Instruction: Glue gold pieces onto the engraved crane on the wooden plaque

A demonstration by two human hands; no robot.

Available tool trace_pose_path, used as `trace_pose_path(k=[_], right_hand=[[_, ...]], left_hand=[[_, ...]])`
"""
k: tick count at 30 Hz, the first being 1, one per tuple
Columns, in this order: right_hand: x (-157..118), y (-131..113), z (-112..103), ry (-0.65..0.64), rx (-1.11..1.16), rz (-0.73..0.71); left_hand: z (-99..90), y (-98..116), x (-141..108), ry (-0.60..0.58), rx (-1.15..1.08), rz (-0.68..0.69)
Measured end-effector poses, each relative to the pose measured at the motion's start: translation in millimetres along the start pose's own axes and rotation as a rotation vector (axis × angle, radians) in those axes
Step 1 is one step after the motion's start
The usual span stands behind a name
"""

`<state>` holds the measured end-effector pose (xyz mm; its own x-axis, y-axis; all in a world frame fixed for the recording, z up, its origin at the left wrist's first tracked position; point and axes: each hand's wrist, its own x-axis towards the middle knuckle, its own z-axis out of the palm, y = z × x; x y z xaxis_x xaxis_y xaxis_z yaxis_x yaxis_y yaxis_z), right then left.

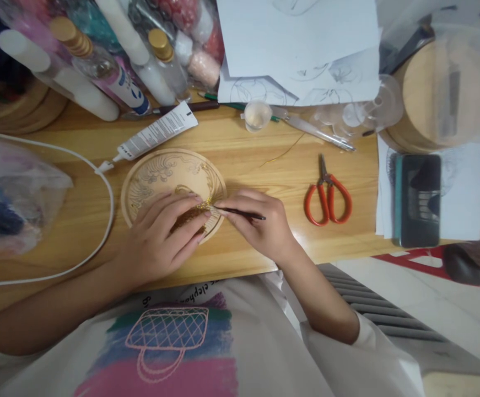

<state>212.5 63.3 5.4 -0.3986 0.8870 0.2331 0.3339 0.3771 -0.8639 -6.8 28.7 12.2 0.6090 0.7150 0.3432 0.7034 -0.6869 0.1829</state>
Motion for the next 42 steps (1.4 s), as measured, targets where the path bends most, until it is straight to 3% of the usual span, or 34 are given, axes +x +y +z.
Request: trace_pose_path(k=[30,38,42], right_hand=[[1,1,0,-0.023,0.048,0.015],[-1,-6,-9,0.255,0.166,0.094],[8,-11,-20,0.164,0.041,-0.014]], left_hand=[[3.0,0,1,0.008,-0.044,-0.003],[1.6,-16,2,-0.005,-0.091,0.049],[2.4,-29,2,-0.014,-0.158,0.086]])
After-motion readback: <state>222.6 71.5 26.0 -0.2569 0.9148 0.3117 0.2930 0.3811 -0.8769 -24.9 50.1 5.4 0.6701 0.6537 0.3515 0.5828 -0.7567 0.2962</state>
